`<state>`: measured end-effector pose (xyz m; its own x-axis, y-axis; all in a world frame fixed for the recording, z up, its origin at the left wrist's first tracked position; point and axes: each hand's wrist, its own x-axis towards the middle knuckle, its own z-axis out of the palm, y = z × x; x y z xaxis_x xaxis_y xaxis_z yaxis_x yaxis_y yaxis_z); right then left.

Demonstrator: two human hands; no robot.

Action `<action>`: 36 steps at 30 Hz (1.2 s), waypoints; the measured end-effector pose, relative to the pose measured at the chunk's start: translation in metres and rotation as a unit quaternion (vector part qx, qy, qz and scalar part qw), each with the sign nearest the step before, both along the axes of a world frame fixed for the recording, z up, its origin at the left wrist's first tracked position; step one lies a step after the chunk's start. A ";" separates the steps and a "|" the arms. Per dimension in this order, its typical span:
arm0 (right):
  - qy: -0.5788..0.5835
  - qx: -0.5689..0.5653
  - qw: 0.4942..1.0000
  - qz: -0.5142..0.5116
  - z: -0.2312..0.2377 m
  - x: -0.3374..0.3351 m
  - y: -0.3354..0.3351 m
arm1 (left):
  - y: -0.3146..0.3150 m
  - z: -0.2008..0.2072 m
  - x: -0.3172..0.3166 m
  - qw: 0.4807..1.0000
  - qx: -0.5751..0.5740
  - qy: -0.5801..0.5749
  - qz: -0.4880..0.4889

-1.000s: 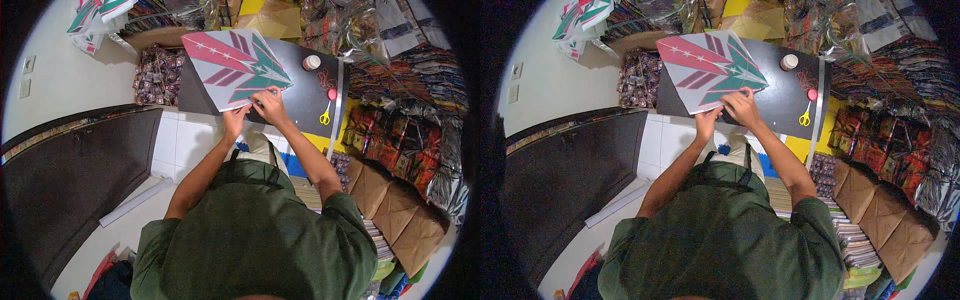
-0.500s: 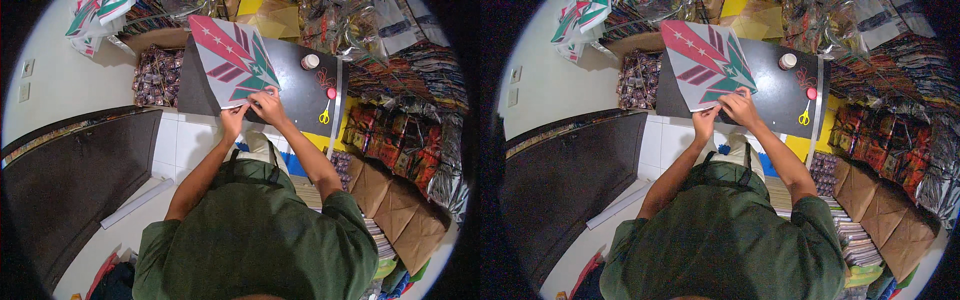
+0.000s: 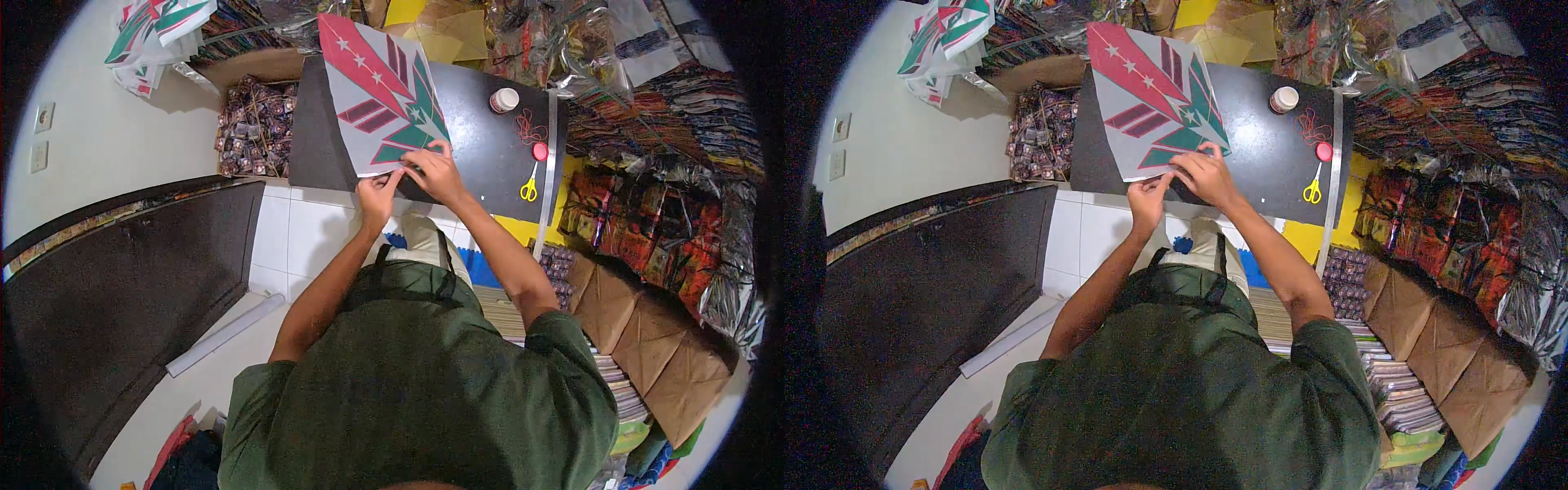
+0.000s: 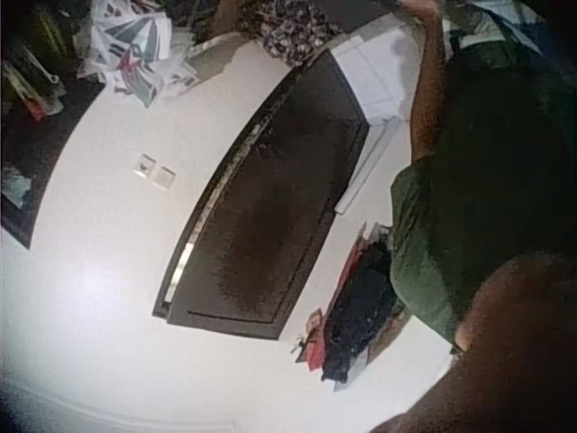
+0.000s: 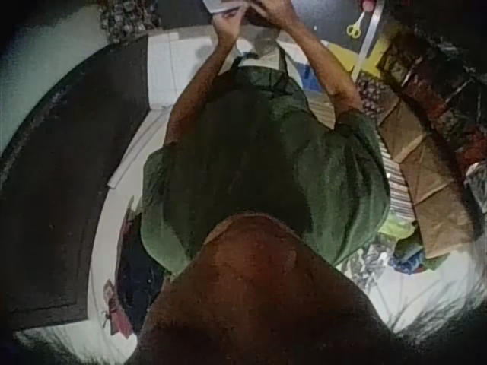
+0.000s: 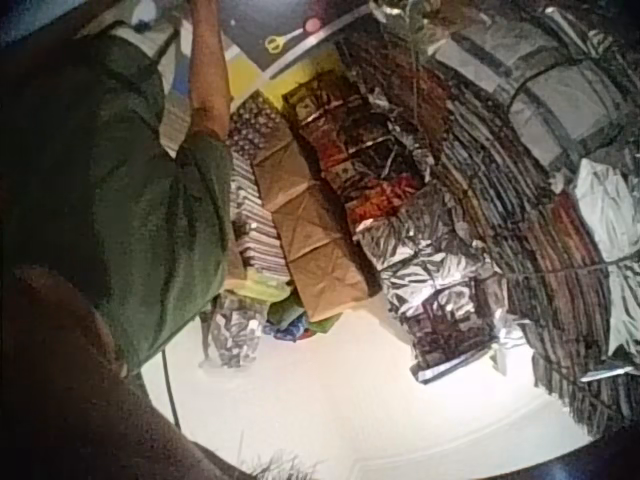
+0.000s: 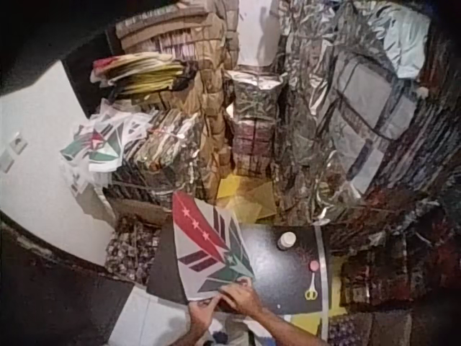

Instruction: The person assembles a diamond-shaped kite on a table. They apply a thin stick to the kite's surface and secure it by wrapping a string around the stick and the kite material. The person repeatedly wraps the string to fasten the stick in place.

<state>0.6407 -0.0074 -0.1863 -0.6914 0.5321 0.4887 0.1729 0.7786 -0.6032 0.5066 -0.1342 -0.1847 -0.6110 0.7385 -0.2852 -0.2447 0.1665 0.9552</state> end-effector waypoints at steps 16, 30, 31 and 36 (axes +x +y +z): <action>-0.019 -0.031 0.999 0.022 0.004 0.004 0.004 | -0.006 -0.006 -0.011 0.995 0.024 0.090 -0.047; -0.008 -0.019 0.999 0.033 0.006 -0.002 0.010 | 0.000 0.015 -0.023 0.989 -0.012 0.137 -0.053; -0.005 -0.019 0.999 0.035 0.007 -0.003 0.010 | -0.003 0.013 -0.028 0.980 -0.046 0.177 -0.075; -0.011 -0.008 0.999 0.034 0.007 0.002 0.014 | -0.012 0.023 -0.043 0.956 -0.010 0.289 -0.053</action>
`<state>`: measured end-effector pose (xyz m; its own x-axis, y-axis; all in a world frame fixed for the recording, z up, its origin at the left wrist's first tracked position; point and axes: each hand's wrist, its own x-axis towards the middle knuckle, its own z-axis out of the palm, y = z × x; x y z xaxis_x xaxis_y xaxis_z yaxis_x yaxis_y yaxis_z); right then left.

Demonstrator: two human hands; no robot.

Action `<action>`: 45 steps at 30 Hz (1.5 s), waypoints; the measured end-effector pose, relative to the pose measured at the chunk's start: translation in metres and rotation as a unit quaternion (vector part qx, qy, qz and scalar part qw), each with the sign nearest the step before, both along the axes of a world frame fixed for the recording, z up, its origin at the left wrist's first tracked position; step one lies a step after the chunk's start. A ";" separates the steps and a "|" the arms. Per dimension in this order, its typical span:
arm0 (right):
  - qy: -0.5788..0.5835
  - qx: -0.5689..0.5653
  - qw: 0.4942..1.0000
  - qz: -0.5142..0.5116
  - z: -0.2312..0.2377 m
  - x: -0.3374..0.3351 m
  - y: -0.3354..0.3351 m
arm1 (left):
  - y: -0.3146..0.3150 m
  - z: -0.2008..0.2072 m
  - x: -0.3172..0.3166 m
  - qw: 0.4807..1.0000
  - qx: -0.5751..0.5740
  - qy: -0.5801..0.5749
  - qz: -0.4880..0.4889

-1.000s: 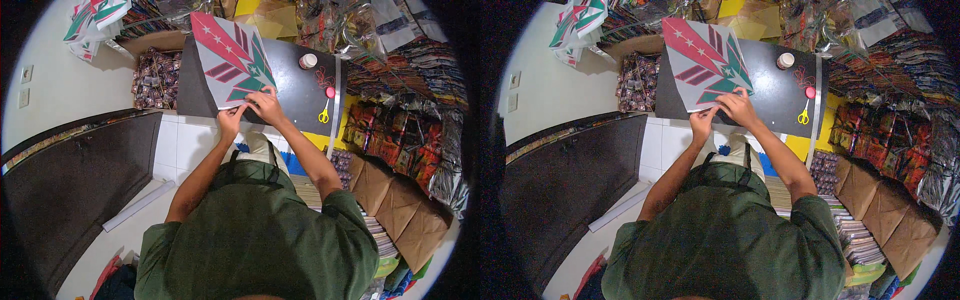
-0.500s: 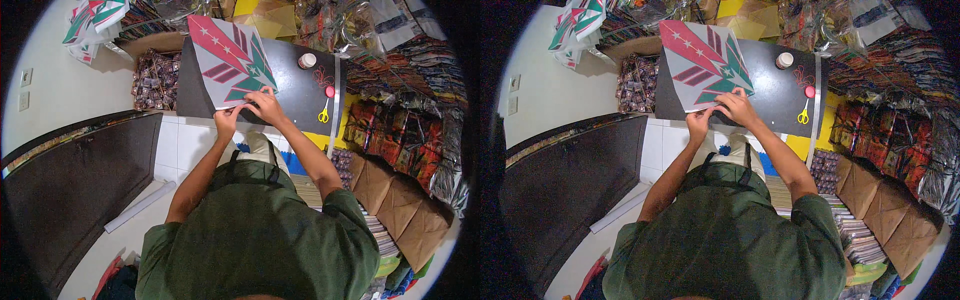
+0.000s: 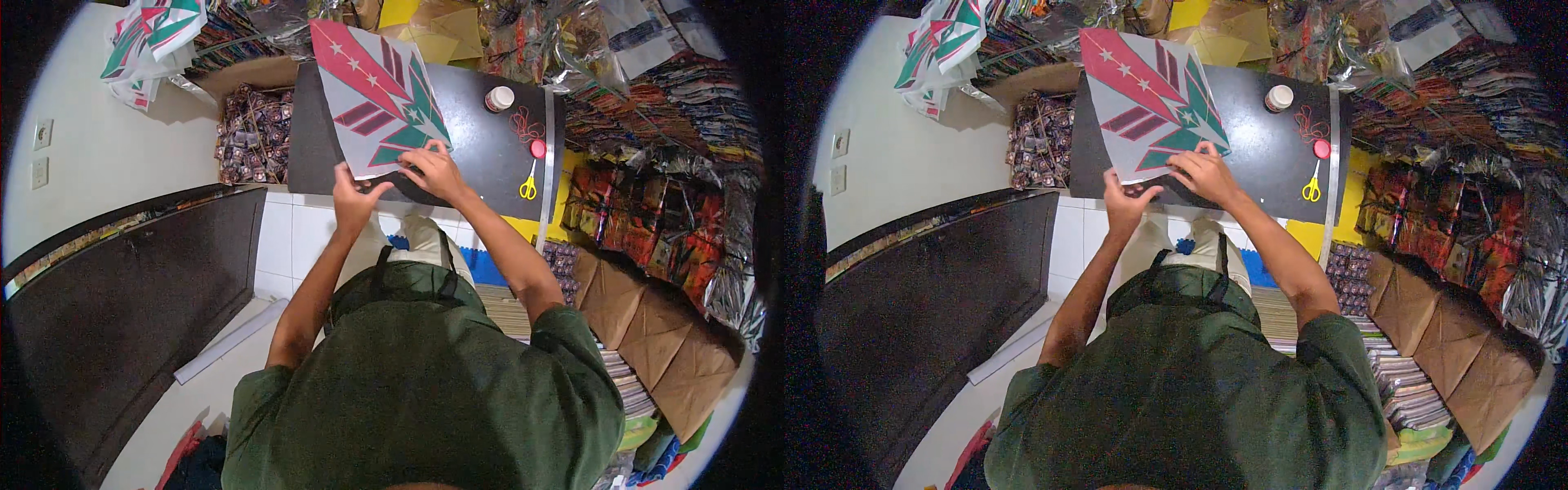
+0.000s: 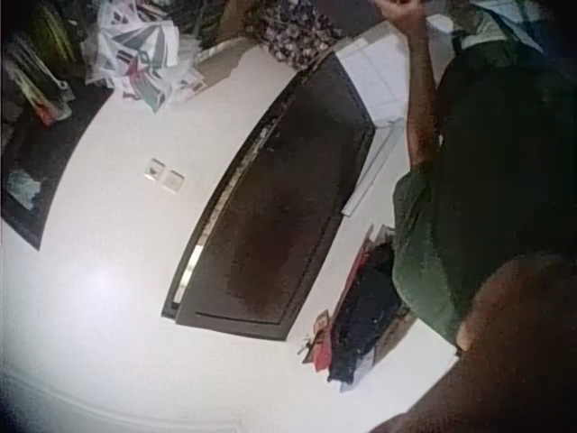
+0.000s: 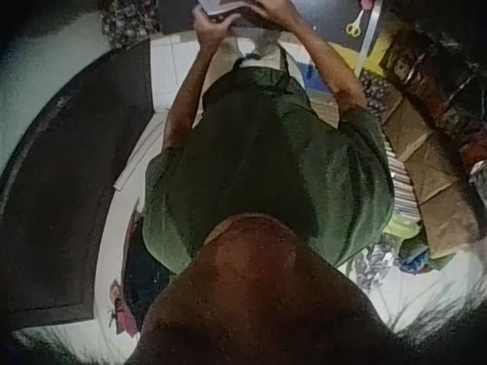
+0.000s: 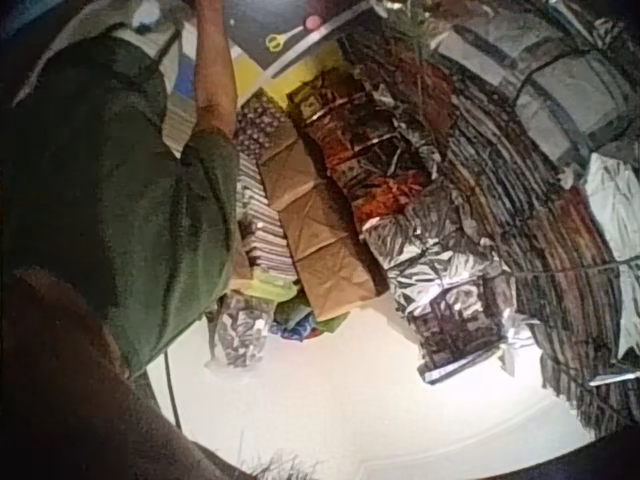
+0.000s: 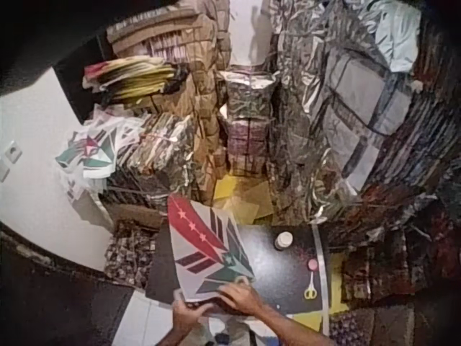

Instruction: The person assembles a diamond-shaped kite on a table. They apply a thin stick to the kite's surface and secure it by wrapping a string around the stick and the kite material. The person repeatedly wraps the string to fasten the stick in place.

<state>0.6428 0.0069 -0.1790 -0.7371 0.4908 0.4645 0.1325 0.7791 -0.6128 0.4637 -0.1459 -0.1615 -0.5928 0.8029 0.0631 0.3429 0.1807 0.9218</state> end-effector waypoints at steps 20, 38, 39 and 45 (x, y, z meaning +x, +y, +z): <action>-0.012 0.027 0.999 0.017 -0.003 0.008 0.002 | 0.003 0.035 -0.063 0.944 -0.023 0.274 -0.182; -0.021 0.008 1.000 -0.003 0.008 0.004 -0.011 | -0.004 0.034 -0.045 0.976 -0.046 0.146 -0.156; -0.017 0.012 1.000 -0.005 0.009 0.004 -0.012 | -0.003 0.034 -0.045 0.978 -0.042 0.131 -0.155; -0.013 0.009 1.000 -0.021 0.010 0.001 -0.016 | 0.001 0.045 -0.044 0.977 -0.070 0.093 -0.180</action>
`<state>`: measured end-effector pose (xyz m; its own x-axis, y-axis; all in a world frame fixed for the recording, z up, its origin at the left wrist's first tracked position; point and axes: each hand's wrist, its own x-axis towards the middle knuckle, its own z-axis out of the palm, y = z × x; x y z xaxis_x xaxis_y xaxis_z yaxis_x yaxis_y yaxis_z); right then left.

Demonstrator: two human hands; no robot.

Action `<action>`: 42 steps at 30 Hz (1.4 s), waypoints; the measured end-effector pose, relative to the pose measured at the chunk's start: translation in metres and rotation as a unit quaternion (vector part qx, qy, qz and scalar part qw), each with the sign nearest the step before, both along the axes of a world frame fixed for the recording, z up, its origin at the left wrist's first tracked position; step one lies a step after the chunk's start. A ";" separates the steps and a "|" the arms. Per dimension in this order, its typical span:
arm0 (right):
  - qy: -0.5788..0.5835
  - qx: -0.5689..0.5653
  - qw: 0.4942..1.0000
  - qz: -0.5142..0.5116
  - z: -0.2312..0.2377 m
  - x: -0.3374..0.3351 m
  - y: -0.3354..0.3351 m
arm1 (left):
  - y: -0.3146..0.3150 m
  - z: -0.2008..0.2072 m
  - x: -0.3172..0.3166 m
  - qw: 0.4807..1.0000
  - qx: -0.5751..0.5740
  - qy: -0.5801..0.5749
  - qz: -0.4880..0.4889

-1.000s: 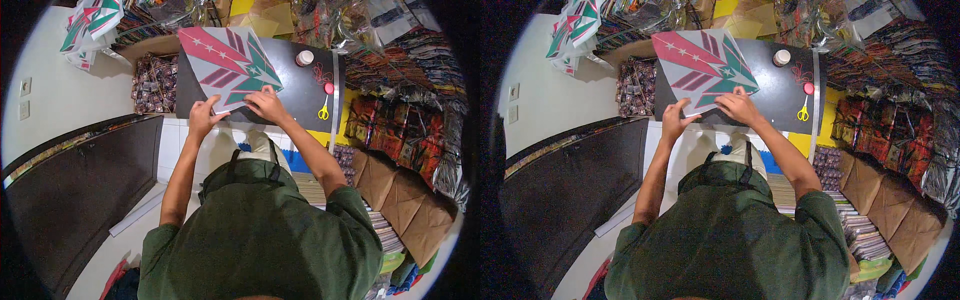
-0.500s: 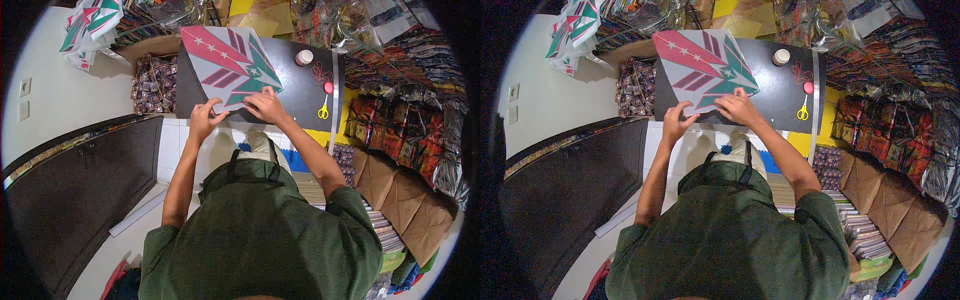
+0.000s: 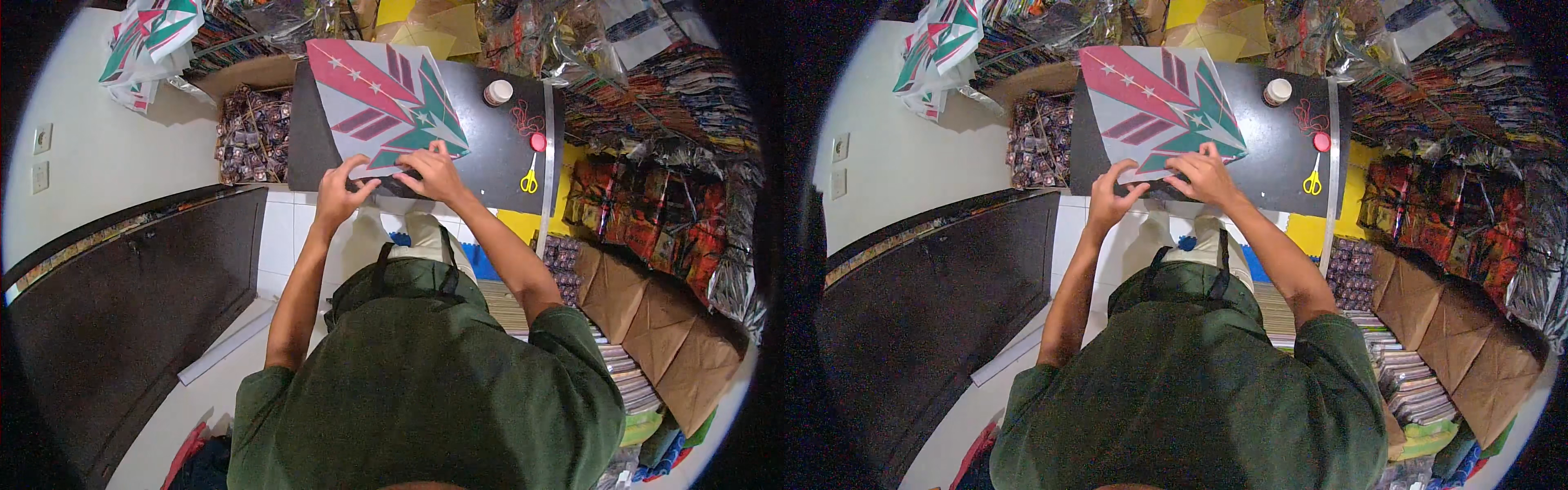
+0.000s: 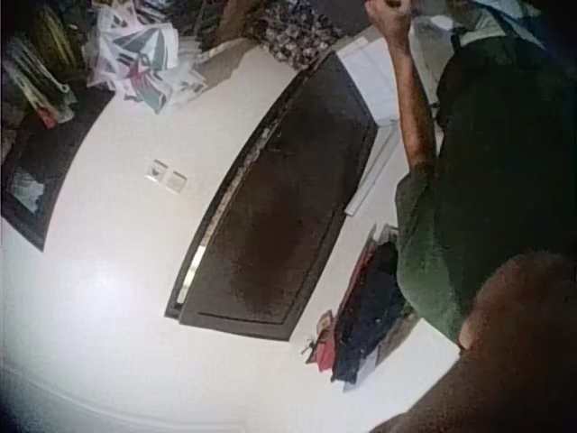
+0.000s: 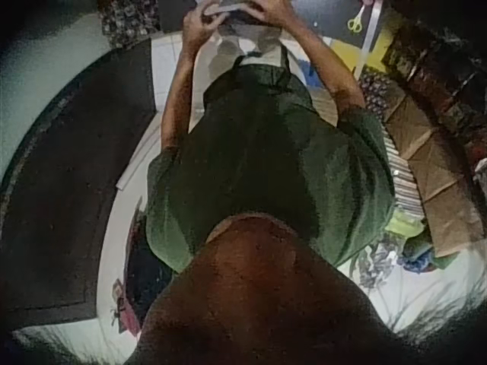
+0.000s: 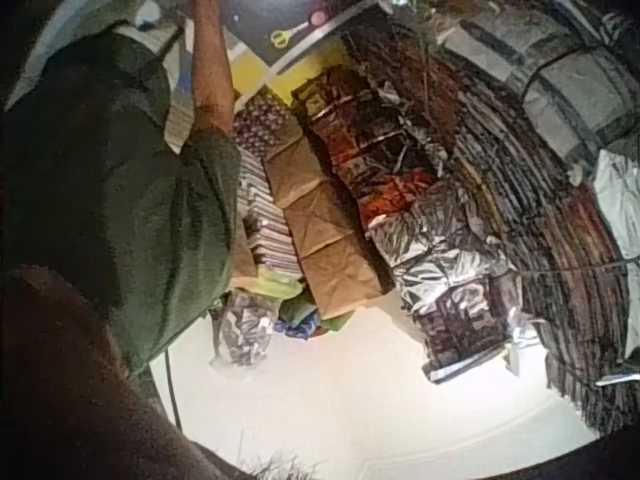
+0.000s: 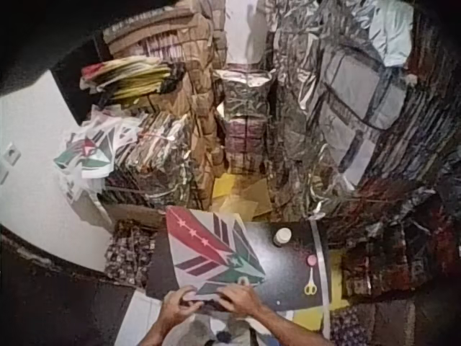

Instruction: The person assembles a diamond-shaped kite on a table. They apply a thin stick to the kite's surface and secure it by wrapping a string around the stick and the kite material. The person repeatedly wraps the string to fasten the stick in place.

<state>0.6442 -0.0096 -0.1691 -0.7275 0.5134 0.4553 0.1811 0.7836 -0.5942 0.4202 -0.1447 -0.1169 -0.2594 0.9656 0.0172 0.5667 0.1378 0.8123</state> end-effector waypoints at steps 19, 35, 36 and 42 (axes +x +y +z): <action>-0.002 0.003 1.000 -0.004 -0.003 0.003 0.001 | 0.011 -0.005 0.012 0.992 -0.058 -0.105 0.039; -0.008 -0.010 1.000 -0.002 0.003 -0.001 0.001 | 0.010 0.001 0.020 0.981 -0.045 -0.177 0.066; -0.009 -0.011 1.000 -0.002 0.002 0.000 0.001 | 0.009 0.002 0.019 0.979 -0.061 -0.185 0.068; -0.017 -0.028 0.999 -0.005 0.004 -0.001 -0.001 | 0.006 -0.007 0.018 0.982 -0.042 -0.175 0.058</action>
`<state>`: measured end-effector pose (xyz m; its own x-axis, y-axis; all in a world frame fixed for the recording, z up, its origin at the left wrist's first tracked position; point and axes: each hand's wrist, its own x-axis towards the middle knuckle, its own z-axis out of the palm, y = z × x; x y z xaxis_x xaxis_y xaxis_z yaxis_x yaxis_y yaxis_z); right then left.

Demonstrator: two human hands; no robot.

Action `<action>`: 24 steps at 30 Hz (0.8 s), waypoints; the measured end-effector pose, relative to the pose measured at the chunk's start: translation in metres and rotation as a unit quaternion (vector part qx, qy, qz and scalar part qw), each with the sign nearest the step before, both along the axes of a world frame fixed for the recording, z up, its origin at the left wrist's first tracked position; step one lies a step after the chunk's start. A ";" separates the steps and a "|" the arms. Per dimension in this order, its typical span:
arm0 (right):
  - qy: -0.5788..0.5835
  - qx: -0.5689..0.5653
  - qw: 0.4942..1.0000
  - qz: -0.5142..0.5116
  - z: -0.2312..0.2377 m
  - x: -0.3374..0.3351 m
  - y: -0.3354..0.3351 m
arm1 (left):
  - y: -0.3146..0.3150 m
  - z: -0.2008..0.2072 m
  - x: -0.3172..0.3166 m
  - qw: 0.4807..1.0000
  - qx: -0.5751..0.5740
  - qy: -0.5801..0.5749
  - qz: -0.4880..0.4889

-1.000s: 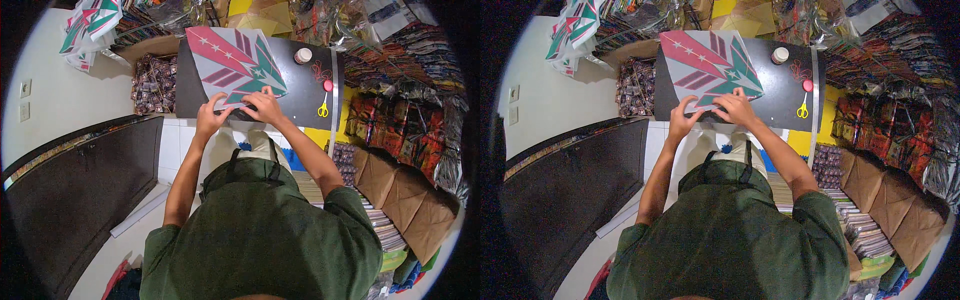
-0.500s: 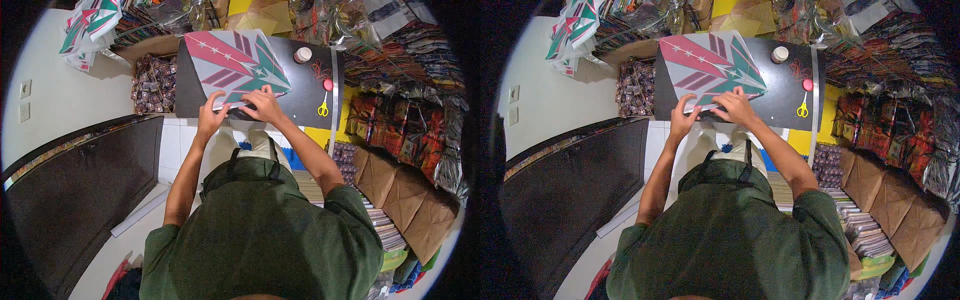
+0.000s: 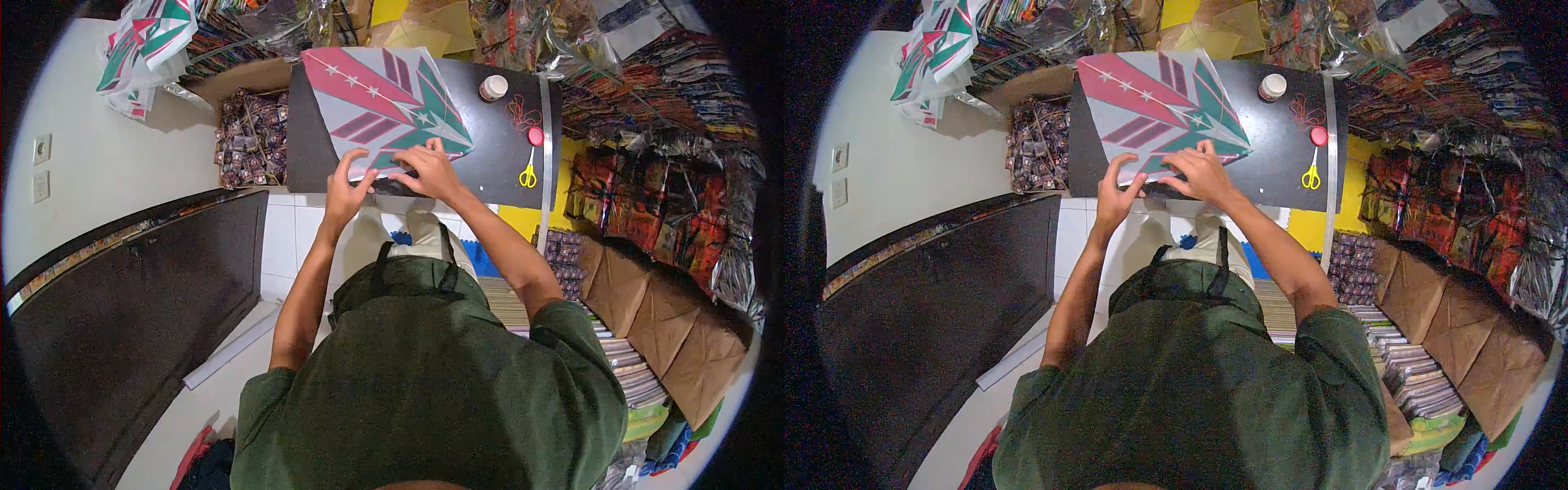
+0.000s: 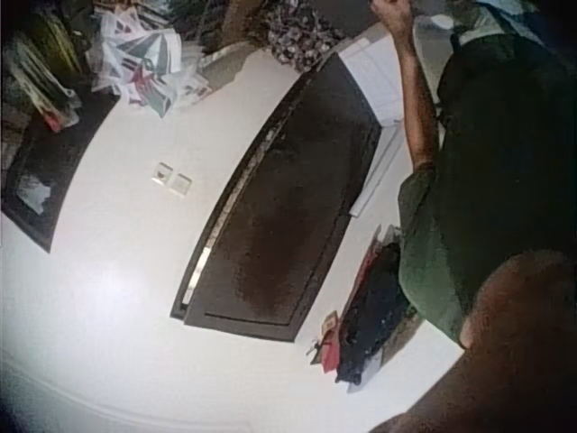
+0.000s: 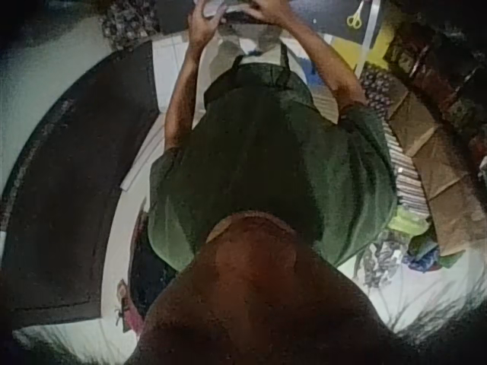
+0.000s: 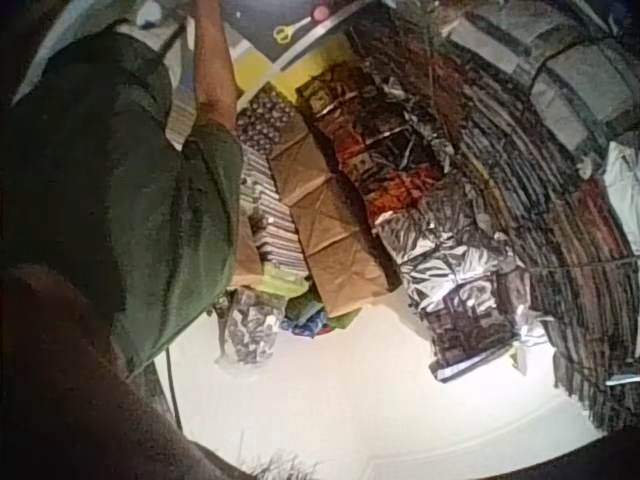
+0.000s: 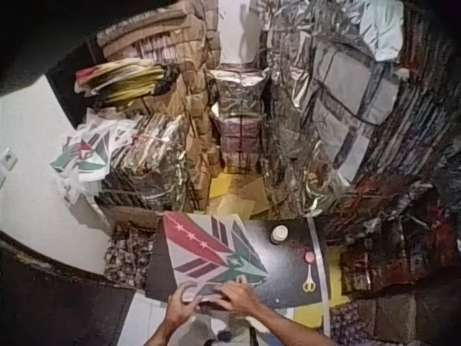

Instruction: The person assembles a diamond-shaped kite on a table. They apply a thin stick to the kite's surface and secure it by wrapping a string around the stick and the kite material. The person repeatedly wraps the string to fasten the stick in place.

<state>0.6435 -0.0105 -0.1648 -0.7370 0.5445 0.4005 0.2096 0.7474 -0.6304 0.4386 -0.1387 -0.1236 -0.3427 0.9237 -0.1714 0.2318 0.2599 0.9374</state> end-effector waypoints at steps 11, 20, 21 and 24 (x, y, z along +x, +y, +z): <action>0.009 -0.041 0.999 -0.013 -0.008 0.000 -0.002 | -0.003 -0.001 0.003 1.000 -0.003 -0.025 0.011; 0.025 -0.078 0.997 0.004 -0.012 -0.001 -0.001 | -0.003 0.002 0.003 1.000 0.003 -0.027 0.011; 0.021 -0.090 0.996 0.004 -0.012 -0.002 -0.002 | -0.003 0.003 0.003 1.000 0.004 -0.024 0.012; 0.012 -0.103 0.995 0.001 -0.013 -0.004 -0.002 | -0.005 0.002 0.002 0.999 0.004 -0.041 0.015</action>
<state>0.6391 -0.0129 -0.1781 -0.7295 0.6156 0.2980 0.1913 0.6020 -0.7753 0.4405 -0.1432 -0.1216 -0.3551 0.9147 -0.1931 0.1468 0.2586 0.9548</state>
